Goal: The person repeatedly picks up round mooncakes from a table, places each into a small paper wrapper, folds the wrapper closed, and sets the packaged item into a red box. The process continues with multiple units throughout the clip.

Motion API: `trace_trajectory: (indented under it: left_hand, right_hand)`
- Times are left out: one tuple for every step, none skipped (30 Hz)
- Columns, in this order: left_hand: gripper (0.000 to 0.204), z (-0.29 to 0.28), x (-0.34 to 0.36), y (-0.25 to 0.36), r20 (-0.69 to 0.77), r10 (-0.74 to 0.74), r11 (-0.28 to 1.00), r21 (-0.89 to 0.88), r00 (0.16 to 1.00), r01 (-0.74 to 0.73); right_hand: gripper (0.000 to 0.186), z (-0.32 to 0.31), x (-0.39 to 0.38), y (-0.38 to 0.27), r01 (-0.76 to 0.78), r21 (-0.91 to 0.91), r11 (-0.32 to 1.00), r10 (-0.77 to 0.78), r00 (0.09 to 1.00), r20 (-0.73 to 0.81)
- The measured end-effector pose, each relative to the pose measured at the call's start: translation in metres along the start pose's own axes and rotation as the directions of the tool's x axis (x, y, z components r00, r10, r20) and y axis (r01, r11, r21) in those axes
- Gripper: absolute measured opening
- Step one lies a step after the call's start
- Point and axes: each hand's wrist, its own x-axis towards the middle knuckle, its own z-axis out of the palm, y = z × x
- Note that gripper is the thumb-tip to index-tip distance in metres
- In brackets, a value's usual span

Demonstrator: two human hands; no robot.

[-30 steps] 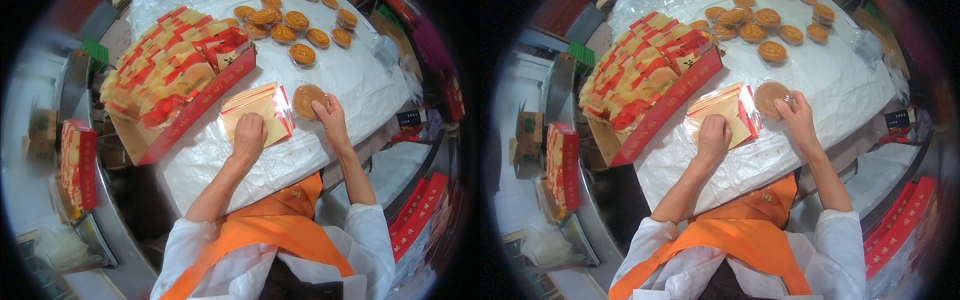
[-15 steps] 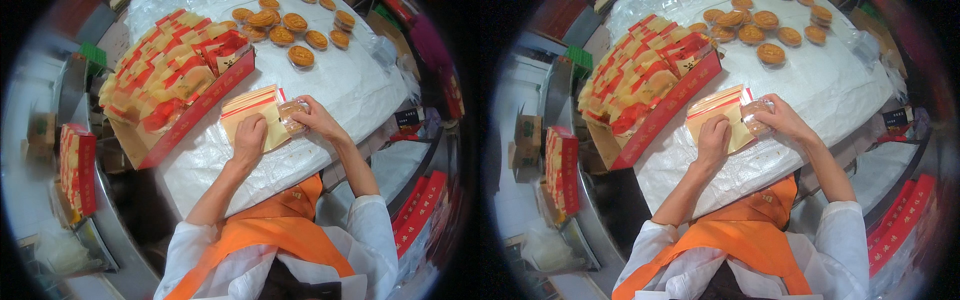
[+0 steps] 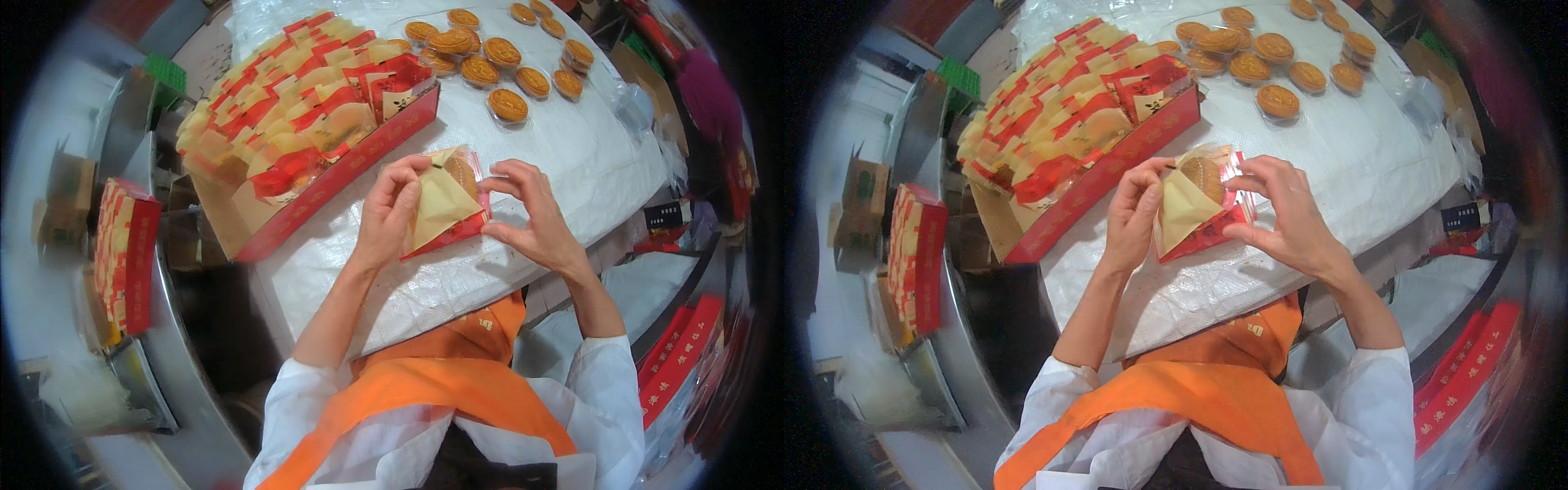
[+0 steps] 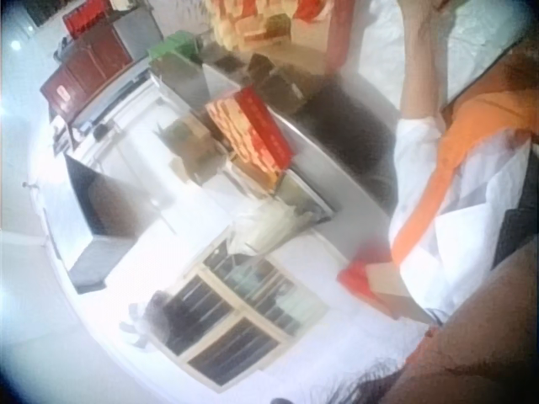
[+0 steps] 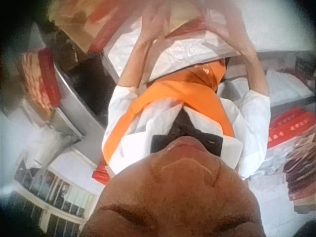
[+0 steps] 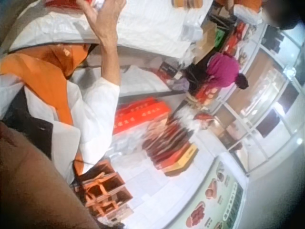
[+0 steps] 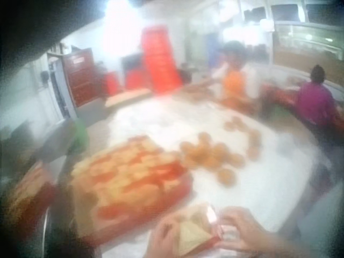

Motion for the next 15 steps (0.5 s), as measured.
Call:
trace_trajectory:
  left_hand:
    - [0.009,-0.003,-0.001,0.003,-0.005,-0.089,0.975,-0.206,0.996,0.086]
    - [0.010,-0.003,-0.003,0.005,0.050,-0.149,0.942,-0.297,0.988,0.157]
    - [0.010,-0.004,-0.004,0.006,0.109,-0.172,0.932,-0.305,0.979,0.198]
    - [0.010,-0.002,-0.005,0.006,0.149,-0.193,0.919,-0.320,0.970,0.232]
    - [0.010,-0.001,-0.006,0.006,0.191,-0.215,0.903,-0.335,0.958,0.269]
    - [0.011,0.000,-0.006,0.007,0.190,-0.259,0.893,-0.327,0.947,0.310]
    - [0.013,0.002,-0.007,0.007,0.151,-0.269,0.891,-0.336,0.951,0.306]
    - [0.015,0.002,-0.006,0.009,0.123,-0.301,0.885,-0.333,0.946,0.325]
    - [0.017,0.003,-0.006,0.012,0.085,-0.370,0.870,-0.318,0.925,0.377]
    - [0.021,0.003,-0.006,0.016,0.118,-0.355,0.860,-0.347,0.927,0.374]
    - [0.025,0.003,-0.006,0.022,0.146,-0.378,0.840,-0.361,0.914,0.405]
    - [0.030,0.004,-0.006,0.028,0.172,-0.371,0.835,-0.368,0.913,0.409]
    - [0.036,0.005,-0.007,0.035,0.172,-0.360,0.889,-0.236,0.917,0.393]
    - [0.041,0.009,-0.011,0.042,0.165,-0.313,0.939,-0.097,0.935,0.331]
    - [0.046,0.012,-0.017,0.049,0.152,-0.309,0.951,0.052,0.939,0.304]
  right_hand:
    - [0.043,-0.006,0.000,-0.005,0.072,-0.094,0.993,-0.071,0.997,0.018]
    - [0.041,-0.007,0.002,-0.009,0.168,-0.203,0.965,-0.166,0.986,0.023]
    - [0.038,-0.009,0.004,-0.013,0.188,-0.172,0.967,-0.180,0.982,0.060]
    - [0.035,-0.010,0.008,-0.016,0.233,-0.160,0.959,-0.222,0.972,0.081]
    - [0.031,-0.010,0.011,-0.020,0.301,-0.136,0.944,-0.293,0.953,0.074]
    - [0.030,-0.011,0.010,-0.027,0.317,-0.202,0.927,-0.309,0.948,0.071]
    - [0.028,-0.013,0.007,-0.035,0.355,-0.256,0.899,-0.356,0.933,0.043]
    - [0.026,-0.014,0.007,-0.041,0.414,-0.303,0.858,-0.433,0.901,0.005]
    - [0.026,-0.015,0.008,-0.045,0.398,-0.354,0.846,-0.422,0.907,0.009]
    - [0.025,-0.016,0.011,-0.048,0.401,-0.401,0.824,-0.439,0.898,-0.003]
    - [0.025,-0.017,0.013,-0.052,0.378,-0.453,0.807,-0.418,0.908,0.012]
    - [0.023,-0.017,0.017,-0.053,0.382,-0.472,0.795,-0.422,0.906,0.024]
    - [0.024,-0.016,0.019,-0.056,0.407,-0.473,0.781,-0.457,0.889,0.009]
    - [0.025,-0.015,0.020,-0.060,0.419,-0.468,0.778,-0.468,0.884,0.012]
    - [0.025,-0.013,0.019,-0.065,0.450,-0.440,0.777,-0.502,0.865,-0.002]
